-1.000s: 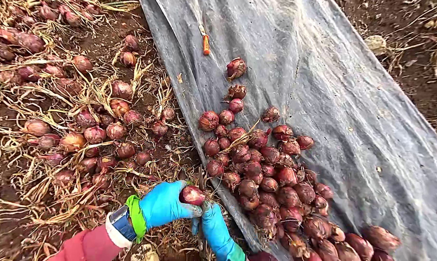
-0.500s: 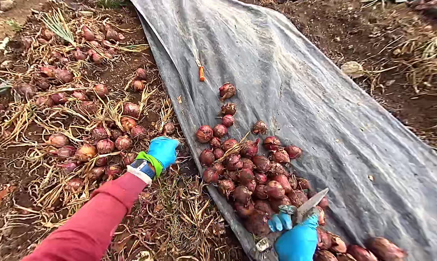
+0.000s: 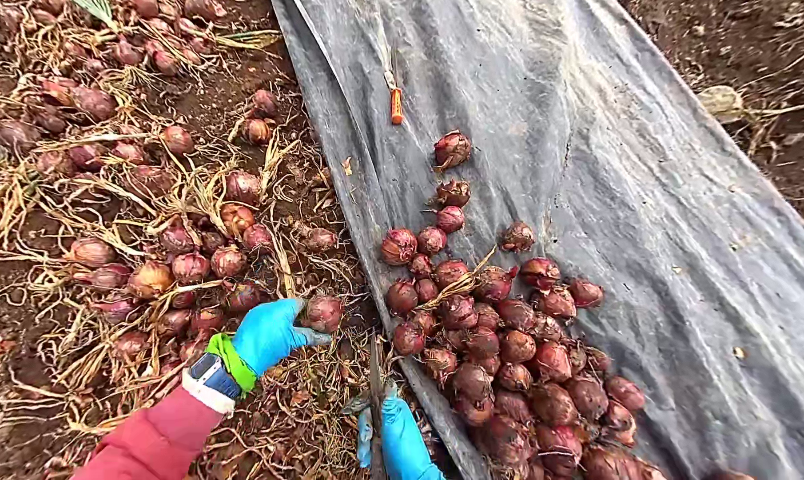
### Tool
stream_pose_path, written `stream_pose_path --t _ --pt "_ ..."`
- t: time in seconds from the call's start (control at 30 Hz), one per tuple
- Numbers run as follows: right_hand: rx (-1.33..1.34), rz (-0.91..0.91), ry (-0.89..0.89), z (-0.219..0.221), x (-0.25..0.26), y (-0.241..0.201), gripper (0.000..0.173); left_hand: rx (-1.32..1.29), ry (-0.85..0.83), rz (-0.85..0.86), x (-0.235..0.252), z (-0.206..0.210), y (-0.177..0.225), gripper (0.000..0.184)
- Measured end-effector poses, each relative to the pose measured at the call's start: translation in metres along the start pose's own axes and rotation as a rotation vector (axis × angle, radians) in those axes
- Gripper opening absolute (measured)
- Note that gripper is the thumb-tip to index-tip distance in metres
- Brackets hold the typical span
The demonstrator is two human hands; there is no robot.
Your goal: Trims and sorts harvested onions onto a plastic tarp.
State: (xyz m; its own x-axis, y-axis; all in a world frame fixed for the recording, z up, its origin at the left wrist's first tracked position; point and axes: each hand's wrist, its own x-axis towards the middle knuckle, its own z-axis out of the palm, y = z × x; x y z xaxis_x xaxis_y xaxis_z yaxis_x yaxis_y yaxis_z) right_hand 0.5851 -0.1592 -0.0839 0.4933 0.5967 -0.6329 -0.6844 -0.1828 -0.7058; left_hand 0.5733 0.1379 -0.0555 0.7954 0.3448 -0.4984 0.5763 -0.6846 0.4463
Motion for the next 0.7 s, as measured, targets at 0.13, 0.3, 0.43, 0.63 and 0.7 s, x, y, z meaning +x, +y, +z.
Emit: stream_pose_path --t 0.13,0.3,0.43,0.63,0.7 --pt "-0.116 -0.155 -0.137 0.022 0.015 -0.031 0.085 0.096 -0.244 0.32 -0.063 -0.007 0.033 0.07" --pt "-0.299 -0.109 -0.075 0.0 -0.008 -0.049 0.083 0.236 -0.144 0.236 -0.068 -0.026 0.032 0.066" --pt "-0.502 -0.023 -0.106 -0.023 -0.038 -0.039 0.086 0.3 -0.351 0.377 -0.094 -0.018 0.105 0.05" --pt "-0.063 -0.334 0.282 -0.07 -0.08 -0.051 0.085 0.473 -0.259 0.379 -0.045 -0.02 0.159 0.032" --pt "0.033 -0.356 0.408 -0.091 -0.082 -0.053 0.084 0.45 -0.006 0.233 0.008 -0.041 0.128 0.033"
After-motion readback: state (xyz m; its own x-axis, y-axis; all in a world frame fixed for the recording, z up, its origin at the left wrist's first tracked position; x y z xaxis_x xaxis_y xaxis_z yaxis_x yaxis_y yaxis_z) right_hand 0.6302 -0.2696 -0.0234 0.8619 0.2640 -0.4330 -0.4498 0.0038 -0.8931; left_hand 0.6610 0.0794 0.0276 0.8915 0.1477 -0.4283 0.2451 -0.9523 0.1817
